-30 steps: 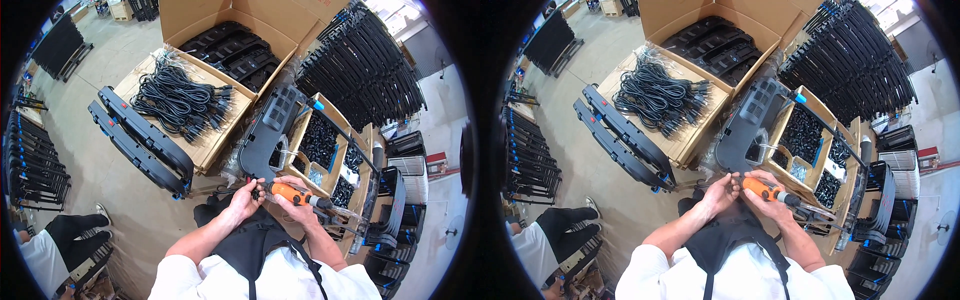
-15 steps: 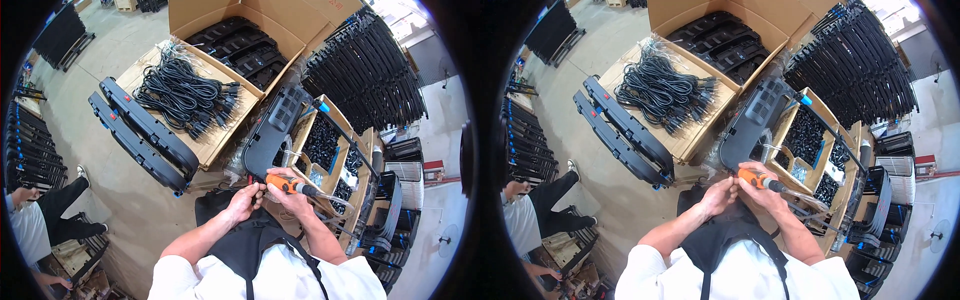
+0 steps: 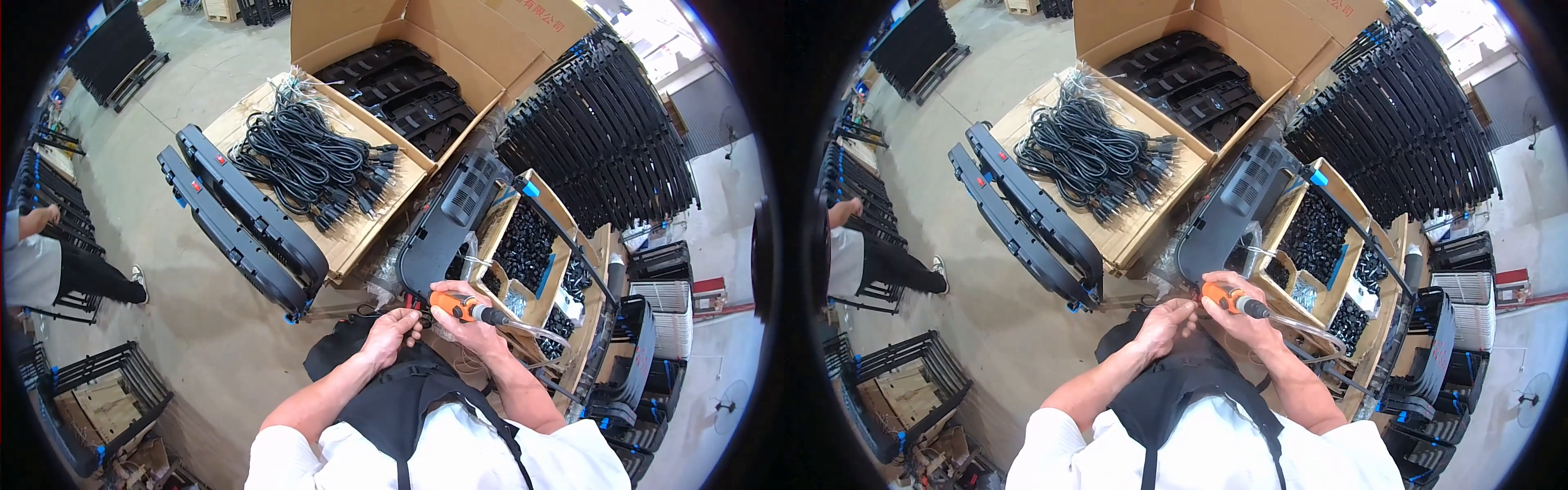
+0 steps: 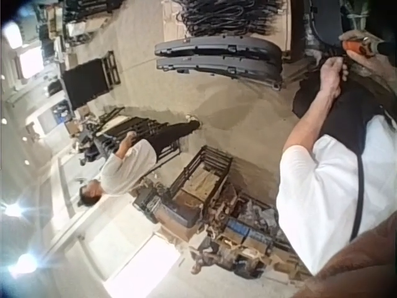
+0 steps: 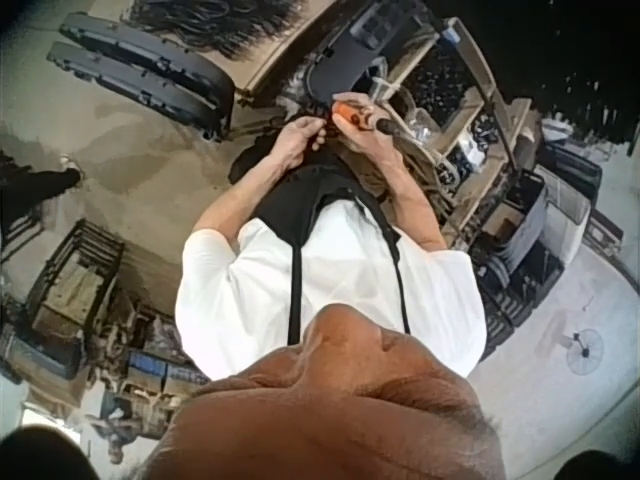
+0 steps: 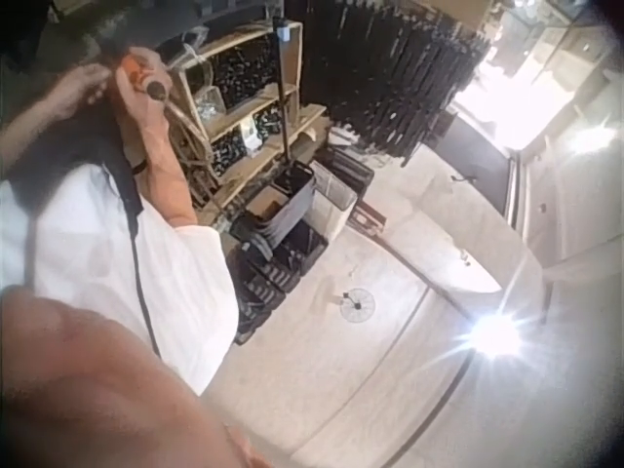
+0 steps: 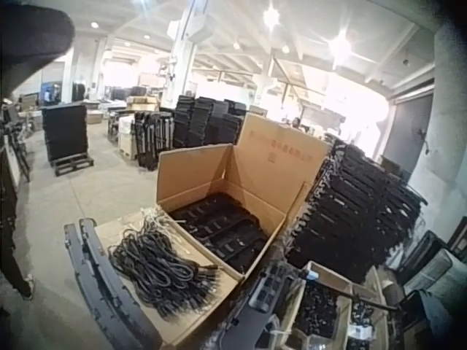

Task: Connect electrical wiring and secure plastic casing components using a screwdriver in a manufacturing setting.

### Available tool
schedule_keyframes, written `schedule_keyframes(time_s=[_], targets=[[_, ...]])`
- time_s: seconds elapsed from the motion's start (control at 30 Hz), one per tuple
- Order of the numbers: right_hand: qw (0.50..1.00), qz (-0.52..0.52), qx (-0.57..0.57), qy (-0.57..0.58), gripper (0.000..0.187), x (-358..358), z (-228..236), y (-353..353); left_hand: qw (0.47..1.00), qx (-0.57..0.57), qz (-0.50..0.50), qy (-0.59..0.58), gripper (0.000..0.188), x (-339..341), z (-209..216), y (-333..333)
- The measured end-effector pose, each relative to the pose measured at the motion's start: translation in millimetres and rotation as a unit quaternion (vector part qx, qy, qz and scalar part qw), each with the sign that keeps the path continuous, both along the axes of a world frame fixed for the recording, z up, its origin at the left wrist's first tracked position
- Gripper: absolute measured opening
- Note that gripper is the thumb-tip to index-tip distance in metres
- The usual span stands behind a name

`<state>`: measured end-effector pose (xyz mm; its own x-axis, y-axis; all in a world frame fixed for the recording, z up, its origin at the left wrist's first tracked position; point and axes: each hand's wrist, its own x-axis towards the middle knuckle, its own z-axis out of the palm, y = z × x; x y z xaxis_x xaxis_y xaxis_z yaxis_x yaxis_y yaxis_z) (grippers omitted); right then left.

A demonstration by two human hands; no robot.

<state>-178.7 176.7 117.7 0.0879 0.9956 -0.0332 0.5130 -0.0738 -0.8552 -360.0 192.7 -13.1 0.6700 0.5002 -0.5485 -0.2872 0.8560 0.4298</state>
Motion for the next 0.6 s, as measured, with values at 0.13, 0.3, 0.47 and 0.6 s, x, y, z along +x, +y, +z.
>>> schedule_keyframes(time_s=[0.13,0.3,0.47,0.6], targets=[[0.999,-0.015,0.005,0.043,0.042,0,-1,3,0.997,-0.049,0.066,0.009,0.022,1,11,-3],[0.987,-0.039,0.038,0.153,0.051,19,5,-19,0.99,-0.096,0.104,0.012,0.02,10,10,-7],[0.969,-0.023,0.025,0.245,0.054,38,18,-32,0.987,-0.108,0.121,0.006,0.025,32,23,2],[0.973,-0.002,0.054,0.225,0.052,51,17,-37,0.978,-0.131,0.149,-0.064,0.025,55,22,8]])
